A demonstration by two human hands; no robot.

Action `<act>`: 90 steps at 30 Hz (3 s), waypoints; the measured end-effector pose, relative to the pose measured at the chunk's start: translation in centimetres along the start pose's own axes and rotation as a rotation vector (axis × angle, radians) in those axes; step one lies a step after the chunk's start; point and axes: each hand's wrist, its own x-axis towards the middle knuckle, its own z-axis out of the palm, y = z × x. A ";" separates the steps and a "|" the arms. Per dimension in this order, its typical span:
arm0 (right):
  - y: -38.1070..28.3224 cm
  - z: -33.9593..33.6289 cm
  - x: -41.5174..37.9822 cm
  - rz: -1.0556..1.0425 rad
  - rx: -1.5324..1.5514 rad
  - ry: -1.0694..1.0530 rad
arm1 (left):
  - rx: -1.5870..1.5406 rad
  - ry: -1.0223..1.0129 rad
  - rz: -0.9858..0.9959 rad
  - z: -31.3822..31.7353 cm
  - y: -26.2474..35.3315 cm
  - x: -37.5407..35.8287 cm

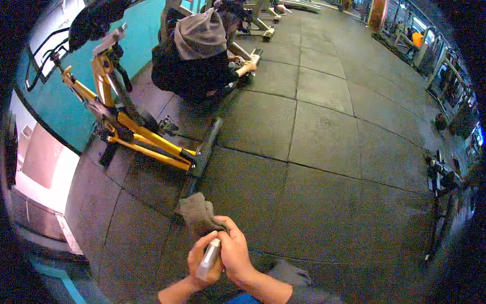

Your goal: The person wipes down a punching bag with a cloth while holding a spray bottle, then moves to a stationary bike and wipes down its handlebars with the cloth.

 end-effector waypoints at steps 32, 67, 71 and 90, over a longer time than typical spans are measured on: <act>-50.9 -2.9 -26.1 -0.454 0.240 0.254 | -0.204 -0.534 0.006 3.4 46.9 29.4; -94.4 -13.0 21.7 -0.524 0.077 0.082 | -0.506 -0.768 0.088 29.5 33.2 85.6; -101.9 -13.2 30.1 -0.444 -0.064 -0.101 | -0.499 -0.495 -0.077 31.1 32.2 92.0; -124.7 -13.0 64.5 -0.542 0.150 0.002 | -0.253 -0.629 0.211 43.4 16.6 135.8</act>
